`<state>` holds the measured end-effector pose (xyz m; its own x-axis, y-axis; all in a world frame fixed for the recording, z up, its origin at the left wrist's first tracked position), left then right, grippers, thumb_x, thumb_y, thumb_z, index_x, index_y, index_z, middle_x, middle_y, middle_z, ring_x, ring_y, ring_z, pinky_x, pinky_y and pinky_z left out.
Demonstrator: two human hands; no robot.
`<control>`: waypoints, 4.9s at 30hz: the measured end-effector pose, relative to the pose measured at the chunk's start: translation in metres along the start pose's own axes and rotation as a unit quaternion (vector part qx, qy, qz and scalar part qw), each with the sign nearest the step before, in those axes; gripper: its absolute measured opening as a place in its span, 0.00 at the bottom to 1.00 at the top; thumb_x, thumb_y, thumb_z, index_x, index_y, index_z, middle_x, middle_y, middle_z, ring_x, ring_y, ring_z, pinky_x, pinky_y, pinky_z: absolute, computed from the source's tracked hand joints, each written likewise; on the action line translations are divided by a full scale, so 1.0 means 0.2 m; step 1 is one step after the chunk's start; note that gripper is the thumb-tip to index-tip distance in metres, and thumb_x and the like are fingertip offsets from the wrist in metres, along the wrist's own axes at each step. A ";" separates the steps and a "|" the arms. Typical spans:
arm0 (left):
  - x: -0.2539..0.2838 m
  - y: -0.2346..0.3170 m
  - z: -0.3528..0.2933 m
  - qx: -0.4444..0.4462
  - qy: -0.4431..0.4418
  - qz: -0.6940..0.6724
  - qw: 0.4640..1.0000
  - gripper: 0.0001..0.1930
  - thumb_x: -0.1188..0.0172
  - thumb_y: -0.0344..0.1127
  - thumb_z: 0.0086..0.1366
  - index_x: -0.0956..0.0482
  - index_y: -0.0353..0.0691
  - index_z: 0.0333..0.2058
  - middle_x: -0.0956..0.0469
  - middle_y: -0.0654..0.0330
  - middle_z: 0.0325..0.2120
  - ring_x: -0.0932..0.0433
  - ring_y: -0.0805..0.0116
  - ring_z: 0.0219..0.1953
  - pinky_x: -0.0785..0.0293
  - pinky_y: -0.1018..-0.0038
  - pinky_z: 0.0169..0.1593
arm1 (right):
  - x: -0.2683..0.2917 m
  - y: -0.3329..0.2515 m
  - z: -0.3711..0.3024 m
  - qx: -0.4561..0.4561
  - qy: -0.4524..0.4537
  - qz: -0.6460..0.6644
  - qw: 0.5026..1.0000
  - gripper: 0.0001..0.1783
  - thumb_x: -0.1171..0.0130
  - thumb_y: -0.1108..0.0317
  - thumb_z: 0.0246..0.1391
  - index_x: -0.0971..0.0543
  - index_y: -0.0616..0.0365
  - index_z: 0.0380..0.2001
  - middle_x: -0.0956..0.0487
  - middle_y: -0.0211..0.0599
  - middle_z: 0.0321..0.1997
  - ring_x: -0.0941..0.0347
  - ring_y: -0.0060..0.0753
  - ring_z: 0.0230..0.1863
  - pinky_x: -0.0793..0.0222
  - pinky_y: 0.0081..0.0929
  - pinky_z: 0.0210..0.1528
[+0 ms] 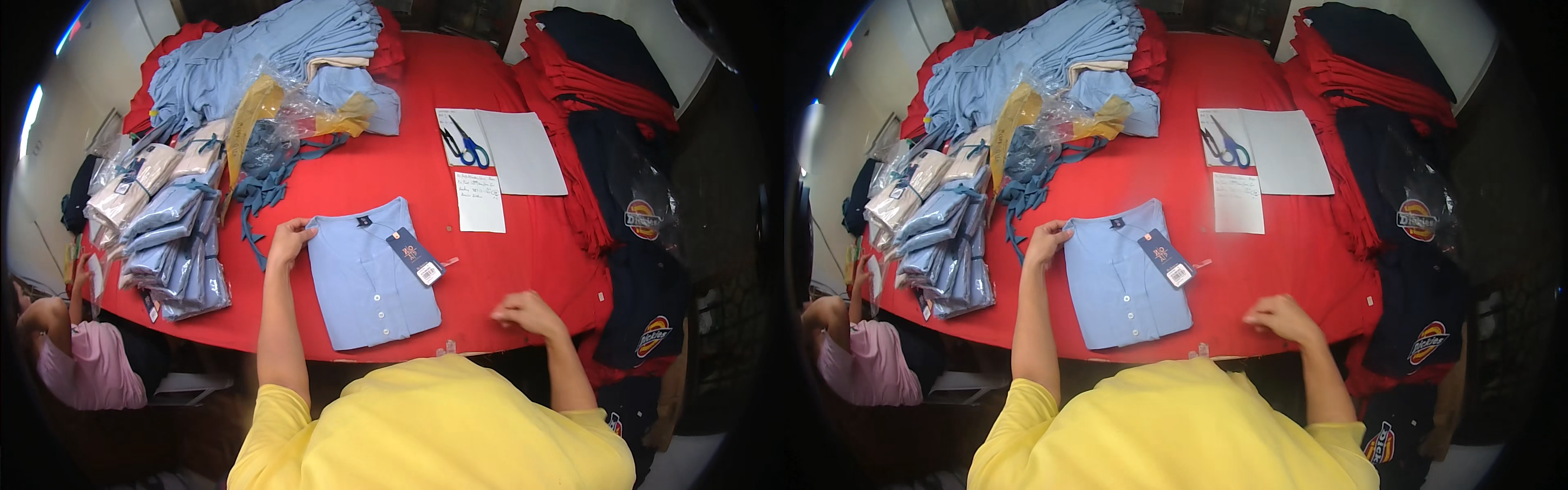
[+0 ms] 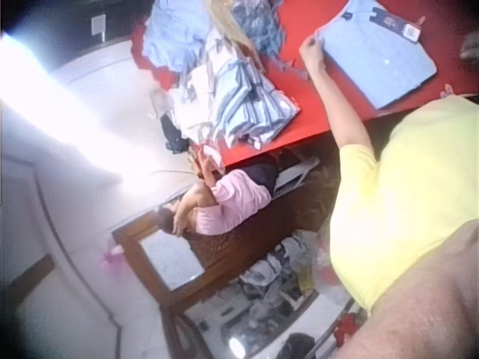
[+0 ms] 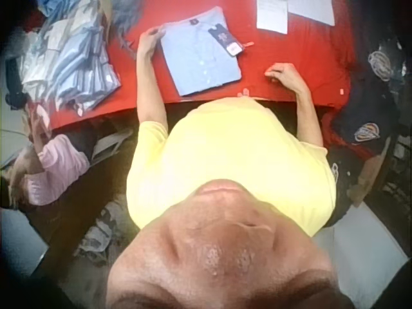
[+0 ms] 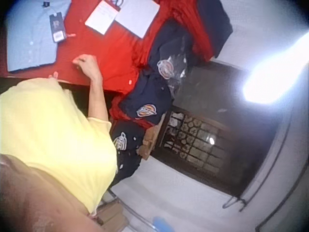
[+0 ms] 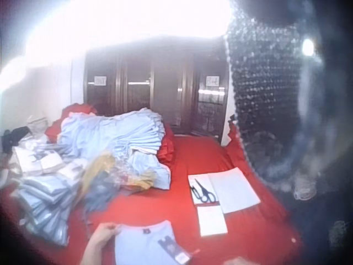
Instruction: The person folds light blue shirts using a cardboard guide, inserts them into plastic bags, and writes on a paper list. They handle multiple shirts, garment tags, and a pencil while working at a large red table.
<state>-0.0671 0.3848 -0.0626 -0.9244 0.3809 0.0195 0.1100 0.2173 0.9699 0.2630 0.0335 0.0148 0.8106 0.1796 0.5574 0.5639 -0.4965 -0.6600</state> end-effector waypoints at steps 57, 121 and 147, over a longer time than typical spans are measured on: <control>-0.01 0.09 0.10 -0.131 0.129 0.360 0.915 0.13 0.40 0.30 0.54 0.18 0.37 0.40 0.21 0.46 0.38 0.22 0.51 0.44 0.27 0.61 0.48 | -0.05 -0.66 1.33 0.166 0.120 -0.142 0.968 0.19 0.41 0.56 0.54 0.22 0.65 0.25 0.25 0.39 0.20 0.29 0.32 0.22 0.35 0.33 0.29; 0.29 -0.53 -1.32 0.011 0.499 -0.225 0.837 0.29 0.46 0.43 0.68 0.41 0.31 0.61 0.29 0.55 0.52 0.29 0.70 0.50 0.34 0.72 0.52 | -0.47 -1.44 1.60 0.438 -0.004 -0.242 0.866 0.18 0.48 0.64 0.56 0.22 0.56 0.49 0.27 0.49 0.57 0.34 0.53 0.60 0.39 0.40 0.60; 0.73 -0.43 -1.05 -0.035 0.428 -0.178 0.886 0.30 0.33 0.23 0.50 0.32 0.31 0.53 0.24 0.50 0.43 0.24 0.62 0.44 0.28 0.70 0.49 | -0.81 -1.12 1.45 0.322 -0.081 -0.045 0.942 0.26 0.38 0.74 0.47 0.24 0.57 0.53 0.21 0.53 0.47 0.24 0.45 0.50 0.31 0.34 0.52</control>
<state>-0.2890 0.2331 -0.0915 -0.8378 -0.5272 -0.1421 -0.2388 0.1197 0.9636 0.0515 0.3622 -0.0732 0.7386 0.3496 0.5764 0.5685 0.1365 -0.8113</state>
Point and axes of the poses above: each hand's wrist, its own z-axis towards the middle knuckle, its own x-axis out of the back of the hand, y = z × x, the point moved 3 cm from there along z, towards the middle knuckle
